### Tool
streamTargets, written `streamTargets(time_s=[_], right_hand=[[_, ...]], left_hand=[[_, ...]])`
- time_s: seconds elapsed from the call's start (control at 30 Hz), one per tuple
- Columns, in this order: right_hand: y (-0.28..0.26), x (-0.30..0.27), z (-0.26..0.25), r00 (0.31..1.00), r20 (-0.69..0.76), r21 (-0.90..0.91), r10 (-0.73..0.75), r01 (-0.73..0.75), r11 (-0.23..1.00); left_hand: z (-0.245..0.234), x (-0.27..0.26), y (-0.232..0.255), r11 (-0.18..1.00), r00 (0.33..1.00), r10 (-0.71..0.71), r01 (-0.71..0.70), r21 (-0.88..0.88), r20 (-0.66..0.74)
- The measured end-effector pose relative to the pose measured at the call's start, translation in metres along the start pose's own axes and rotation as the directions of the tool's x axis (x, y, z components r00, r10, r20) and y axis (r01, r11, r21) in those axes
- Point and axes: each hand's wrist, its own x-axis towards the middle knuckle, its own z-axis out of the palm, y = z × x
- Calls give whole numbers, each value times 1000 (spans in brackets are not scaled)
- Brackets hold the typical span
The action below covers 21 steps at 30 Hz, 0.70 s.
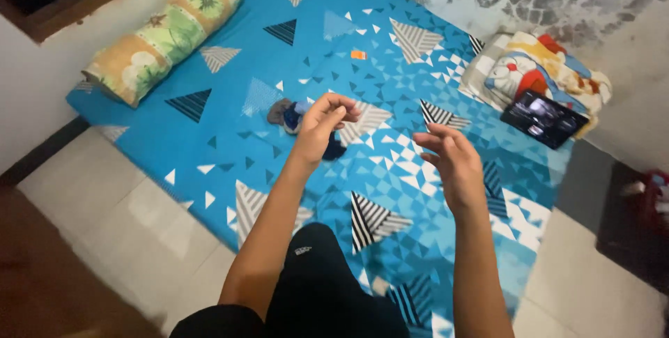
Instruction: The person sits on a bed and folds several pieces of clothing, including a light blue shirt, a dark blue shirt, a grey shirt, and a black t-shirt. They place the folded items into a wooden dresser drawer.
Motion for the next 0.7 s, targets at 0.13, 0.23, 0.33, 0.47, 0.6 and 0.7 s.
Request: streamTargets(time_s=[0.13, 0.23, 0.33, 0.47, 0.6, 0.7], right_hand=[[68, 108, 28, 996, 69, -31, 50, -48, 998], [109, 181, 55, 987, 163, -141, 9, 14, 990], [165, 247, 72, 987, 156, -91, 21, -7, 996], [207, 303, 97, 983, 150, -53, 110, -104, 993], [261, 331, 101, 983, 100, -21, 152, -151, 988], [271, 342, 104, 978, 52, -40, 201, -199, 979]], left_hand=[[-47, 88, -51, 996, 1000, -14, 12, -88, -28], [-91, 146, -92, 994, 1000, 30, -29, 106, -9], [-151, 200, -175, 998, 999, 37, -36, 49, -24], [-207, 230, -263, 981, 976, -50, 88, 172, -214], [-272, 247, -445, 953, 805, -217, 298, 61, -552], [-297, 241, -510, 823, 549, -514, 532, -199, -659]])
